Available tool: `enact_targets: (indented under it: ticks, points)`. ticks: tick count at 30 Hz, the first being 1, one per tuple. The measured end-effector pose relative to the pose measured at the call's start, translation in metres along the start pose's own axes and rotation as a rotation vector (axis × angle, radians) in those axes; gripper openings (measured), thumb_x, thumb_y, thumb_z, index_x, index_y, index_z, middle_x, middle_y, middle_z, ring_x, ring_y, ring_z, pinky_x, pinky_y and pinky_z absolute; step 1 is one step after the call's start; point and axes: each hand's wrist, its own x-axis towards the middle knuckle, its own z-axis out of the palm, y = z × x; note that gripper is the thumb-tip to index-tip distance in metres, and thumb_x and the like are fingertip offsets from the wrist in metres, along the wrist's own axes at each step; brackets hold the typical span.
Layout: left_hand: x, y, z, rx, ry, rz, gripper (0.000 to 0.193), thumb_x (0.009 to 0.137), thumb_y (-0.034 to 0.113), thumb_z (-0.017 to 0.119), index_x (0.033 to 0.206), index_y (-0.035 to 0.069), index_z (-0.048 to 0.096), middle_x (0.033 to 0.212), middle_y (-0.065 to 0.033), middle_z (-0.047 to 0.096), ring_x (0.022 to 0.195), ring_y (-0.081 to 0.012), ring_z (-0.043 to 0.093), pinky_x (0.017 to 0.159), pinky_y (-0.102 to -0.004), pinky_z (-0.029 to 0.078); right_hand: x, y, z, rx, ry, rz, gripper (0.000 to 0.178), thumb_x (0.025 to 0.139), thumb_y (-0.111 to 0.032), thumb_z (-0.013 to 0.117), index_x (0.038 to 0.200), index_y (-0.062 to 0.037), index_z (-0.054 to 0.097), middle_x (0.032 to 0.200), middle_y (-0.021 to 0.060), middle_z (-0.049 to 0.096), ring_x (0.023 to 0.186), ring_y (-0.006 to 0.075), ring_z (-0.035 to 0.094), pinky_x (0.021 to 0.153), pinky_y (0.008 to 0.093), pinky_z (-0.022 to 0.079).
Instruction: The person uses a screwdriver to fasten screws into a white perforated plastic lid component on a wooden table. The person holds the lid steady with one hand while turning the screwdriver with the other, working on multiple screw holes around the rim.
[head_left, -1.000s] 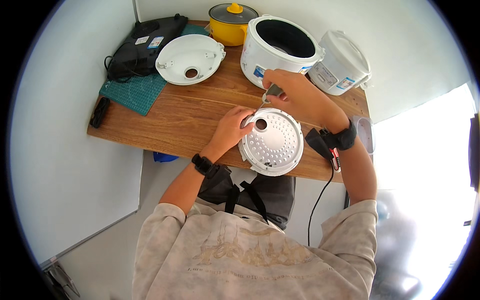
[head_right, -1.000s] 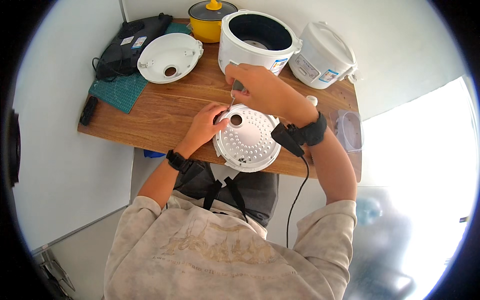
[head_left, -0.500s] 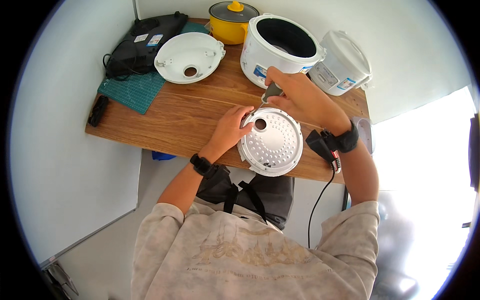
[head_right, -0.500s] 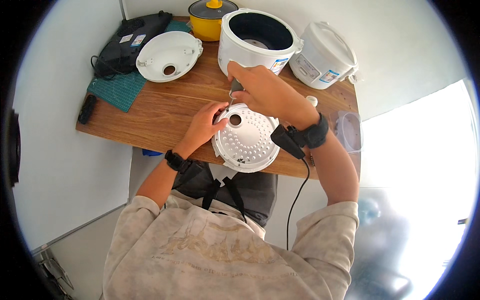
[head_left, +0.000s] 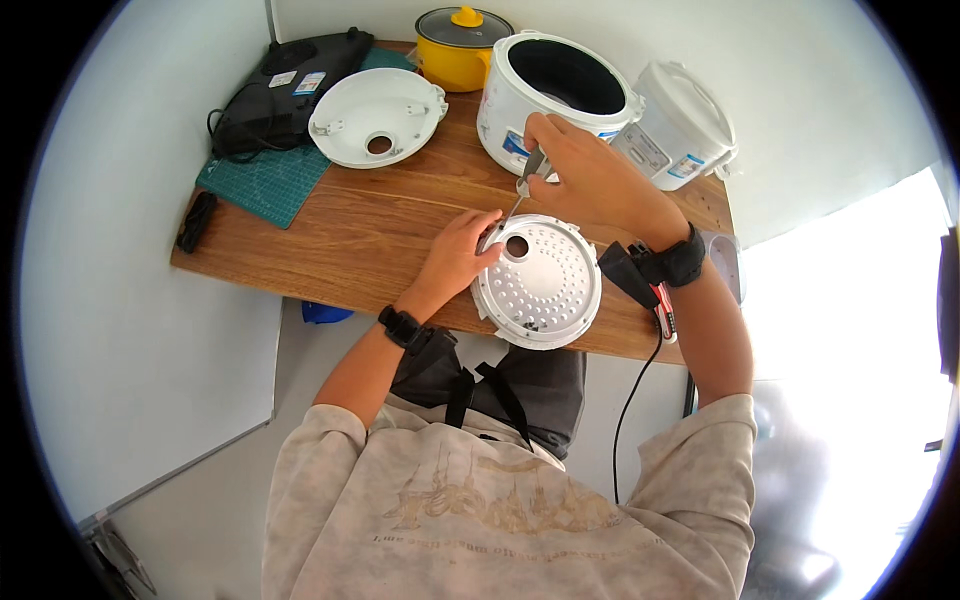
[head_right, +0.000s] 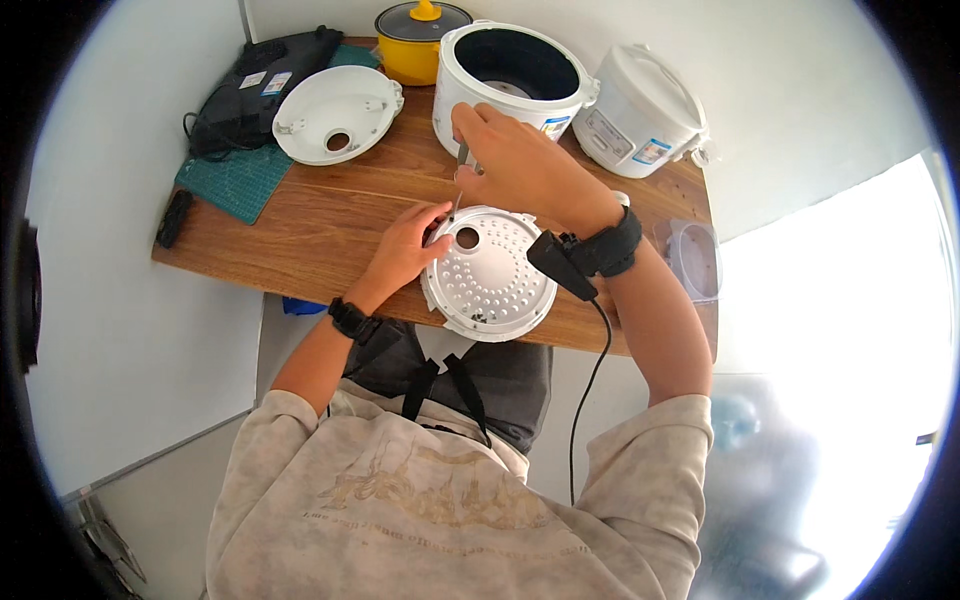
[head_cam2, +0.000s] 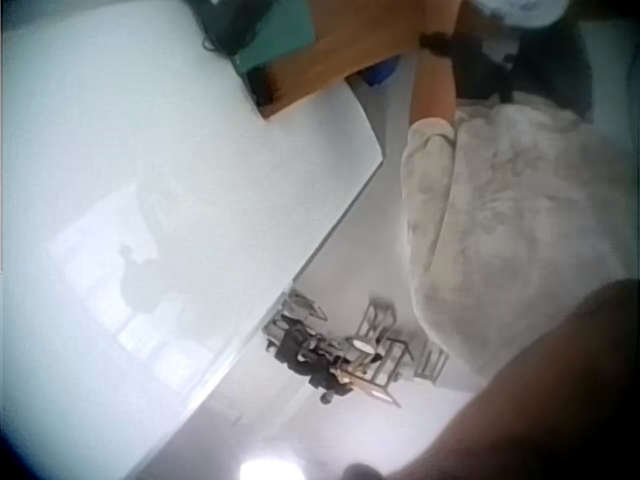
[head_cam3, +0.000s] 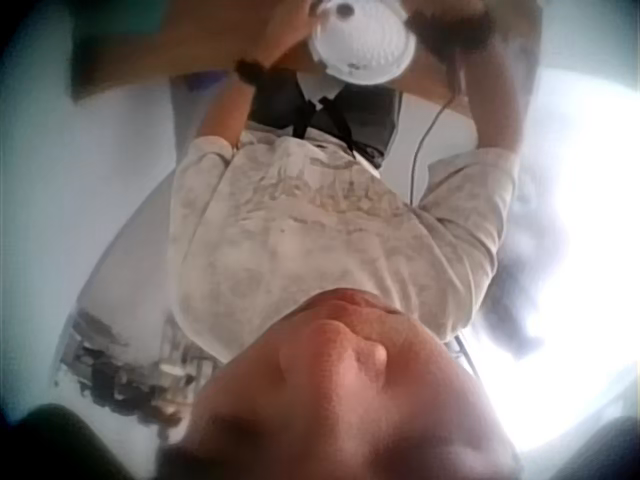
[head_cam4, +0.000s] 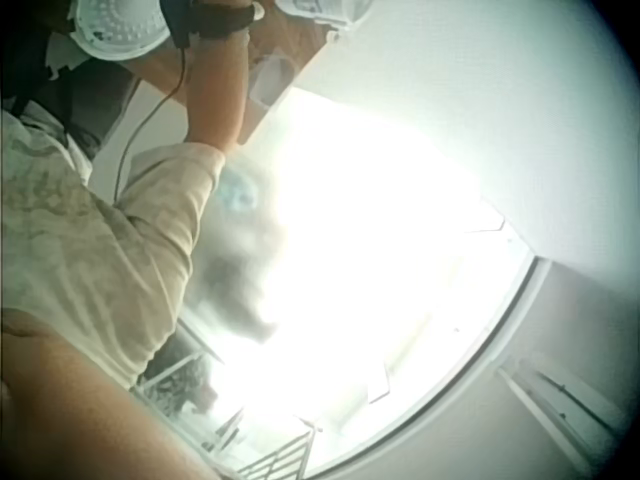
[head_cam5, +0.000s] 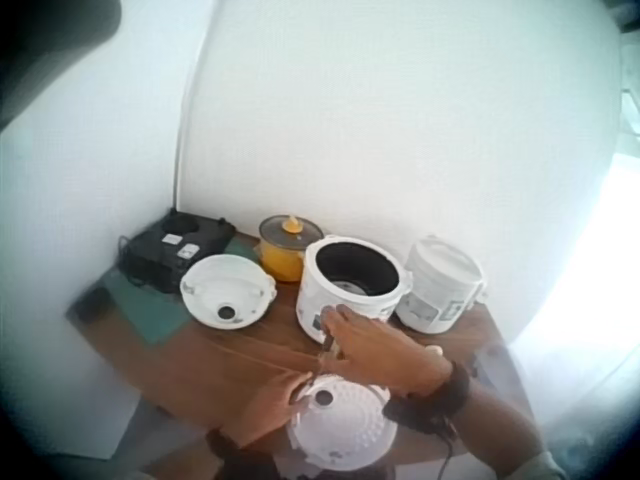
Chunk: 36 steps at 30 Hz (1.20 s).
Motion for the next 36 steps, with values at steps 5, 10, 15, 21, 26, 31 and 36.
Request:
enact_targets:
  ticks: [5, 10, 15, 21, 26, 31, 36]
  points:
    - [-0.001, -0.002, 0.002, -0.005, 0.002, -0.009, 0.050, 0.090, 0.021, 0.071, 0.136, 0.003, 0.060, 0.123, -0.0136, 0.064, 0.112, -0.0306, 0.063, 0.096, -0.0390, 0.051, 0.007, 0.003, -0.007, 0.201, -0.145, -0.095, 0.031, 0.086, -0.009, 0.073, 0.105, -0.0027, 0.050, 0.088, 0.0217, 0.065, 0.081, 0.0428, 0.065, 0.073, 0.0495, 0.049]
    - [-0.001, -0.001, 0.000, -0.012, -0.007, -0.010, 0.049, 0.091, 0.022, 0.070, 0.136, 0.003, 0.060, 0.124, -0.0138, 0.064, 0.114, -0.0315, 0.062, 0.097, -0.0393, 0.050, 0.012, -0.001, -0.011, 0.172, -0.203, -0.052, 0.030, 0.084, -0.008, 0.075, 0.104, -0.0032, 0.053, 0.082, 0.0194, 0.066, 0.082, 0.0421, 0.066, 0.073, 0.0478, 0.049]
    - [-0.004, -0.001, 0.000, -0.037, -0.006, -0.033, 0.049, 0.091, 0.021, 0.070, 0.135, 0.003, 0.060, 0.124, -0.0139, 0.064, 0.114, -0.0319, 0.062, 0.098, -0.0398, 0.050, 0.016, -0.006, -0.007, 0.045, -0.131, -0.030, 0.029, 0.086, -0.019, 0.075, 0.100, -0.0001, 0.059, 0.082, 0.0222, 0.068, 0.080, 0.0416, 0.067, 0.071, 0.0466, 0.052]
    - [0.000, 0.000, 0.001, -0.025, -0.009, -0.025, 0.049, 0.091, 0.020, 0.070, 0.135, 0.003, 0.060, 0.124, -0.0139, 0.064, 0.114, -0.0318, 0.061, 0.098, -0.0397, 0.050, 0.015, -0.007, -0.003, -0.180, -0.108, 0.105, 0.035, 0.088, -0.031, 0.074, 0.098, 0.0017, 0.063, 0.081, 0.0233, 0.069, 0.077, 0.0421, 0.067, 0.068, 0.0493, 0.053]
    - [-0.002, -0.005, 0.002, -0.035, 0.009, -0.011, 0.049, 0.090, 0.019, 0.071, 0.135, 0.003, 0.060, 0.124, -0.0139, 0.064, 0.114, -0.0318, 0.062, 0.097, -0.0394, 0.050, 0.016, -0.015, 0.003, -0.049, -0.045, 0.028, 0.029, 0.088, -0.021, 0.069, 0.104, 0.0007, 0.057, 0.087, 0.0234, 0.068, 0.083, 0.0414, 0.066, 0.074, 0.0482, 0.052]
    - [0.001, 0.000, 0.001, 0.006, -0.013, -0.027, 0.049, 0.090, 0.019, 0.071, 0.135, 0.003, 0.060, 0.123, -0.0141, 0.064, 0.113, -0.0317, 0.063, 0.097, -0.0393, 0.051, 0.014, 0.008, -0.002, 0.185, -0.117, -0.088, 0.032, 0.085, -0.013, 0.072, 0.108, -0.0015, 0.054, 0.087, 0.0201, 0.067, 0.082, 0.0383, 0.066, 0.072, 0.0430, 0.050]
    - [-0.002, -0.005, 0.003, -0.044, 0.009, -0.007, 0.050, 0.090, 0.020, 0.071, 0.136, 0.004, 0.060, 0.122, -0.0140, 0.064, 0.112, -0.0316, 0.063, 0.096, -0.0397, 0.051, 0.013, 0.006, -0.018, 0.217, -0.213, -0.002, 0.030, 0.083, -0.015, 0.078, 0.103, -0.0011, 0.061, 0.081, 0.0192, 0.068, 0.077, 0.0378, 0.066, 0.071, 0.0430, 0.049]
